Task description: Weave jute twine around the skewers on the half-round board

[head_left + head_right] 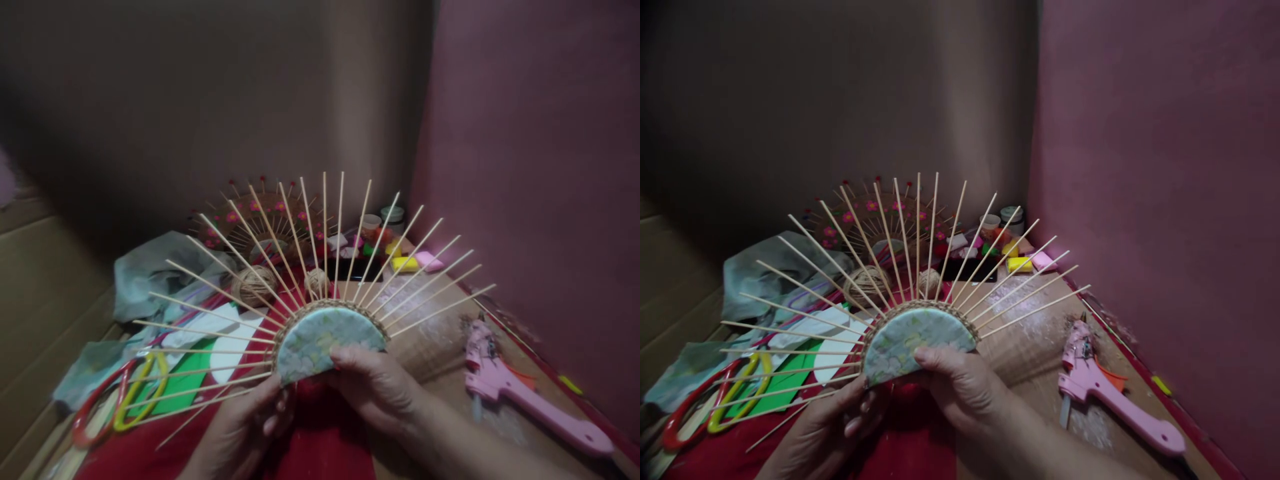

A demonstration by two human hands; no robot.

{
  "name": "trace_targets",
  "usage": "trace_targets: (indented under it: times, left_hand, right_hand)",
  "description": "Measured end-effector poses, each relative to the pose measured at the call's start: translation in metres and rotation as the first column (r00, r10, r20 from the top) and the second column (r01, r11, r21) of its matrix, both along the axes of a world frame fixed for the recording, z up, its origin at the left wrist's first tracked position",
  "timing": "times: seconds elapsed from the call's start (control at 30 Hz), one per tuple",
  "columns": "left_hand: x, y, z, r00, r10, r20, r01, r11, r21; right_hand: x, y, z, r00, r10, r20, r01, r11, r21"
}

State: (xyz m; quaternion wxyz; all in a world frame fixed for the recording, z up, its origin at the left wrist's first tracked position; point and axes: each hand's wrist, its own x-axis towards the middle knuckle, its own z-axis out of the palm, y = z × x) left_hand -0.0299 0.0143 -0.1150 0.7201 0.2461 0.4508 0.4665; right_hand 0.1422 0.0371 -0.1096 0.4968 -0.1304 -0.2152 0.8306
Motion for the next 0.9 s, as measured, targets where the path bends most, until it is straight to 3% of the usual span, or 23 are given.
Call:
trace_targets:
  times: [0.17,0.9]
  left_hand:
    - [-0.003,-0.002,-0.004,0.998,-0.056,0.016,0.056,0.998,0.003]
    - [-0.010,-0.002,-0.018,0.993,-0.021,0.115,0.029,0.997,-0.072]
  right_hand:
    - [-0.001,-0.001,0.002,1.000,0.011,0.002,-0.011,0.999,0.032]
    - [0.000,0.001,0.002,0.998,0.053,-0.035,-0.049,0.991,0.121]
